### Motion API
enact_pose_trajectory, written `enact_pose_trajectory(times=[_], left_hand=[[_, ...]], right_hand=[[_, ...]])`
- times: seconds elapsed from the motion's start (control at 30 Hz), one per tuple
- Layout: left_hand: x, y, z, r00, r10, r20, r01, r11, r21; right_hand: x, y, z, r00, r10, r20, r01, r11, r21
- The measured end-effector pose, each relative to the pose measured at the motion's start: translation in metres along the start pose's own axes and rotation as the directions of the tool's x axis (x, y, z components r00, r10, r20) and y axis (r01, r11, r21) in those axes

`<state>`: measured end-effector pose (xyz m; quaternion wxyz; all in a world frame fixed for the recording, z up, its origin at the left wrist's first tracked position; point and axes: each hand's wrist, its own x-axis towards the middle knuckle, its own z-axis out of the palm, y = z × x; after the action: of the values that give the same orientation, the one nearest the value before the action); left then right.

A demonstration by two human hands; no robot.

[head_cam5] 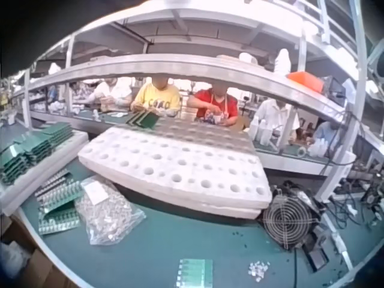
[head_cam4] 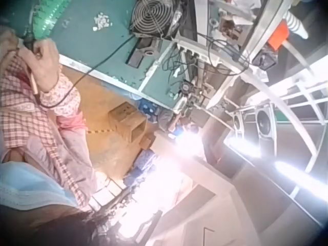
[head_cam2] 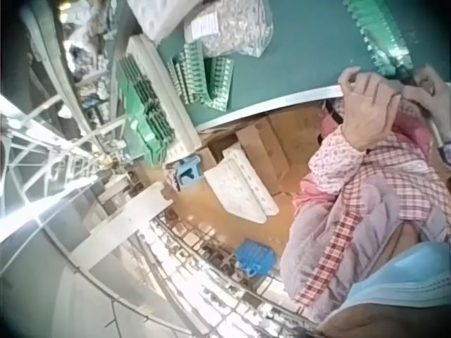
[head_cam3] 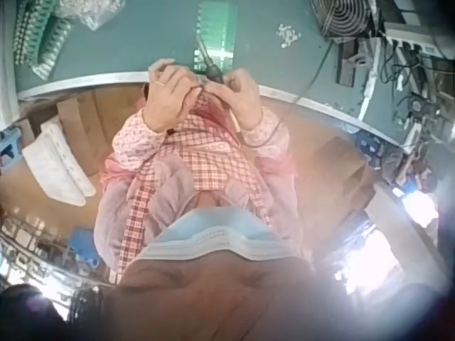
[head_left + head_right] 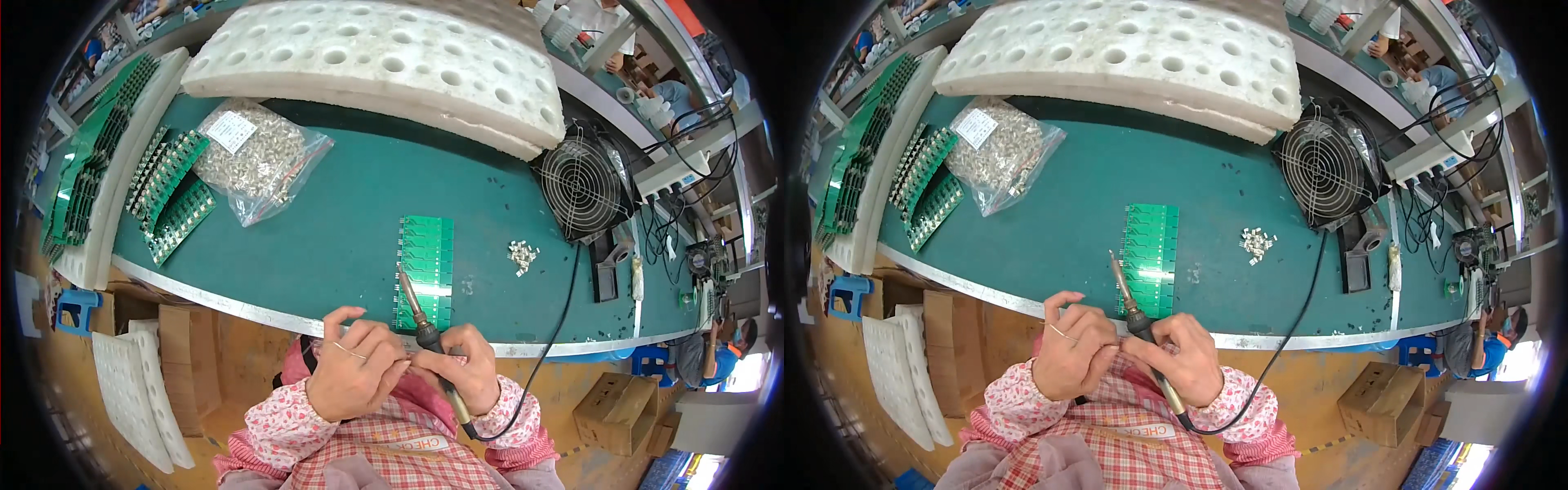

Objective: The person solders components onto a circuit board using a soldering iron and wire, places it onto a foam board, inserts electronic components into another circuit board by hand, and solders the components with the soldering iron and wire.

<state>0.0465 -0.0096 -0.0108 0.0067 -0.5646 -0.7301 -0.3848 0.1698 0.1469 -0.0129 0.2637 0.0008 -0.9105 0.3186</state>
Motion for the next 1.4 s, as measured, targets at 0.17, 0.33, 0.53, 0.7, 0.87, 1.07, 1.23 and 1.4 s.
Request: enact_pose_trajectory(times=[0.17, 0.33, 0.53, 0.7, 0.87, 1.07, 1.23, 1.4], left_hand=[[-0.004, -0.013, -0.009, 1.000, -0.006, -0.002, 0.006, 0.998, 0.060], [-0.004, -0.031, -0.015, 0.985, -0.144, -0.094, 0.144, 0.990, -0.003], [-0.001, -0.038, -0.013, 0.978, -0.204, -0.029, 0.198, 0.969, -0.147], [0.002, -0.036, -0.010, 0.985, -0.165, -0.059, 0.160, 0.984, -0.082], [0.001, -0.037, -0.008, 0.984, -0.158, -0.083, 0.153, 0.986, -0.063], [0.001, -0.036, -0.008, 0.985, -0.162, -0.061, 0.158, 0.985, -0.062], [0.001, -0.036, -0.008, 0.986, -0.154, -0.059, 0.150, 0.987, -0.053], [0.001, -0.036, -0.007, 0.987, -0.153, -0.054, 0.150, 0.987, -0.052]], right_hand=[[-0.013, 0.015, -0.014, 0.994, 0.111, 0.007, -0.110, 0.993, -0.047], [-0.015, 0.022, -0.023, 0.885, 0.356, -0.300, -0.242, 0.903, 0.356], [-0.015, 0.015, -0.020, 0.763, 0.629, -0.149, -0.387, 0.629, 0.674], [-0.017, 0.016, -0.015, 0.755, 0.646, -0.113, -0.426, 0.614, 0.665], [-0.016, 0.017, -0.016, 0.766, 0.637, -0.085, -0.447, 0.623, 0.642], [-0.015, 0.017, -0.015, 0.788, 0.612, -0.063, -0.448, 0.640, 0.624], [-0.015, 0.017, -0.016, 0.801, 0.597, -0.049, -0.449, 0.652, 0.611], [-0.017, 0.018, -0.017, 0.809, 0.586, -0.047, -0.445, 0.663, 0.602]])
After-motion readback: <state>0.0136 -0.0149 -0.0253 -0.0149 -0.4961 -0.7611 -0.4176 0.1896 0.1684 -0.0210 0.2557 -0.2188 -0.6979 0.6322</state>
